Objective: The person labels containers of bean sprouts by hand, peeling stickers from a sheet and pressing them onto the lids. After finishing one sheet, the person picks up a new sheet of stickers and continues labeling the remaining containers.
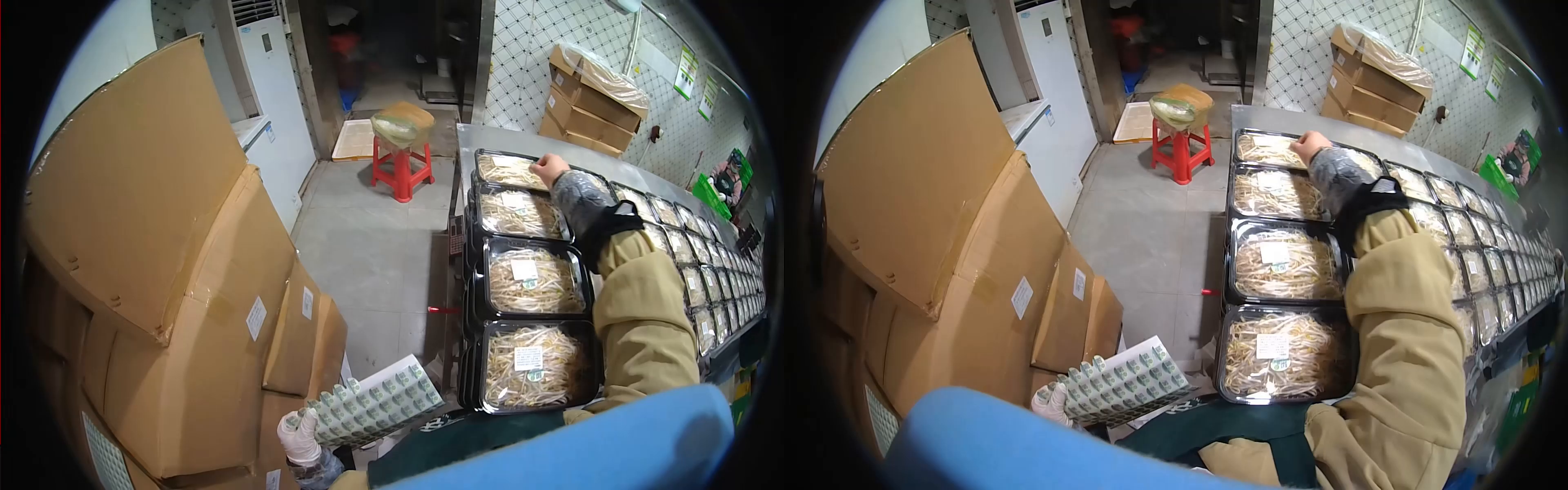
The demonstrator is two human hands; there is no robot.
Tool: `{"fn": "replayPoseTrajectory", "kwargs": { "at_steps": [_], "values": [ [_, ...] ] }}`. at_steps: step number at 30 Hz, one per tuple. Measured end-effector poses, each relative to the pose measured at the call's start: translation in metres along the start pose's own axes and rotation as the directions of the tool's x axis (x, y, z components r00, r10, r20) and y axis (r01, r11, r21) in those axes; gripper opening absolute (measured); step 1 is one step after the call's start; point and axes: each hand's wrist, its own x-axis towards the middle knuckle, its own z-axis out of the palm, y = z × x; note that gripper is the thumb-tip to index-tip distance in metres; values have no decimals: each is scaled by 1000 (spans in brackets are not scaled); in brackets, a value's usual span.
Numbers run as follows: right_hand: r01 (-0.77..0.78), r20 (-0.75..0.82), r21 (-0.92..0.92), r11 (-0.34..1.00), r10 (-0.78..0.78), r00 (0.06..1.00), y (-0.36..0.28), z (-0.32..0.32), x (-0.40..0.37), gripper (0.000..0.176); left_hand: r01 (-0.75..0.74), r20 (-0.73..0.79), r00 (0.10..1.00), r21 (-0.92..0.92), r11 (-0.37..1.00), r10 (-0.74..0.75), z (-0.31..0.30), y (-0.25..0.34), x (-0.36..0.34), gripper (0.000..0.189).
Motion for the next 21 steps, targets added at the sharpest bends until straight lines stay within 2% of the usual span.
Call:
{"fn": "replayPoseTrajectory", "kwargs": {
  "at_steps": [1, 2, 3, 5, 7, 8, 9, 10, 11, 12, 13, 15, 16, 17, 19, 21],
  "values": [
    [28, -10, 107, 994, -27, 1000, -7, 10, 8, 30, 4, -21, 1000, 20, 1000, -3, 0, 3, -5, 19],
    [58, -35, 94, 994, -55, 998, -14, 22, 14, 29, 6, -25, 1000, 54, 999, -4, -4, 3, -9, 19],
    [15, 24, 166, 986, -19, 1000, -23, 34, 18, 29, 2, -37, 999, 54, 999, 0, -5, 3, -14, 19],
    [117, -55, -35, 993, -119, 991, -27, 46, 21, 32, 13, -50, 999, 13, 1000, -12, -6, 9, -24, 19],
    [125, 28, -232, 965, -122, 992, -34, 36, 13, 43, 47, -82, 996, 31, 998, -45, -6, 17, -31, 18],
    [-37, -39, -404, 914, 22, 999, -38, 31, 6, 55, 40, -59, 998, 41, 998, -38, -9, 17, -35, 18],
    [-144, -26, -365, 920, 144, 989, -31, 25, 9, 60, 30, -34, 999, 51, 998, -28, -15, 18, -38, 19],
    [-233, -30, -348, 908, 237, 971, -24, 23, 13, 56, 23, -10, 1000, 66, 998, -22, -18, 15, -41, 16],
    [-249, -17, -391, 886, 263, 965, -8, 24, 29, 49, 22, -21, 1000, 65, 998, -21, -19, 15, -43, 16],
    [-194, -62, -429, 882, 185, 981, 15, 33, 57, 39, -34, 79, 997, 159, 987, 22, -19, 19, -41, 14],
    [-188, -45, -429, 884, 186, 981, 8, 25, 54, 39, -93, 184, 982, 254, 963, 47, -21, 26, -40, 13],
    [100, -131, -409, 907, -167, 977, -21, -15, 17, 29, 2, 321, 947, 15, 1000, -7, 2, 47, -36, 14],
    [264, -87, -328, 907, -307, 948, -58, -43, -30, 29, -86, 335, 937, -55, 995, 99, 25, 63, -37, 15],
    [431, -50, -170, 886, -445, 894, -69, -53, -46, 28, -173, 343, 916, -124, 977, 206, 43, 76, -38, 16],
    [642, -11, 54, 765, -642, 767, -116, -78, -140, 21, -73, 561, 812, -171, 983, 158, 36, 85, -31, 16],
    [710, 104, 345, 614, -777, 621, -139, -89, -232, 20, 64, 542, 834, -286, 956, 106, 33, 77, -33, 8]
  ]
}}
